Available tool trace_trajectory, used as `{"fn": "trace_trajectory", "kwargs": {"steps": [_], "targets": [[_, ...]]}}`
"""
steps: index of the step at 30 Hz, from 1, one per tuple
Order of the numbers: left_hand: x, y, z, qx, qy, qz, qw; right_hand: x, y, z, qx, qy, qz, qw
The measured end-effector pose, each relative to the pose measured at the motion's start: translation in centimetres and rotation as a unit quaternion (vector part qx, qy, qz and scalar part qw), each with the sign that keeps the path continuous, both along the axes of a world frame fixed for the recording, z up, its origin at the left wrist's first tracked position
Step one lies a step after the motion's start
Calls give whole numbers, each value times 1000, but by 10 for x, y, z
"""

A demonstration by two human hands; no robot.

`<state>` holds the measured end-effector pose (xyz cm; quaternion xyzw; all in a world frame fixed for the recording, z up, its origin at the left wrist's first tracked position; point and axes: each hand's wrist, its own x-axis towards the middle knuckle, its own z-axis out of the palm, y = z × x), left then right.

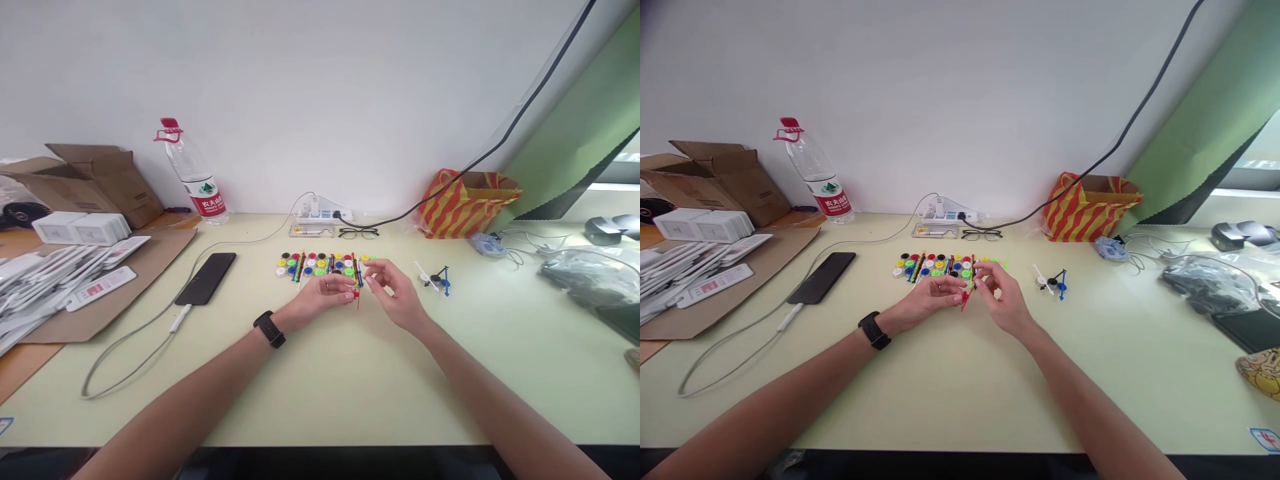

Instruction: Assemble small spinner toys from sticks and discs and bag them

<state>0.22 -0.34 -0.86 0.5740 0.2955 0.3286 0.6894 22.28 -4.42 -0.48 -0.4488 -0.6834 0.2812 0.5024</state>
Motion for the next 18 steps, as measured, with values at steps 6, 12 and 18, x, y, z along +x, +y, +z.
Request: {"fn": "trace_trajectory", "kwargs": {"steps": [6,12,18], "targets": [[1,5,-6,6,-15,40,999,0,-2,2,-27,21,17,999],[1,4,-6,15,-14,79,997,-6,-5,-3,-27,4,-18,999],[2,3,-6,33,-12,88,996,-3,-5,1,-44,16,-4,999]]}}
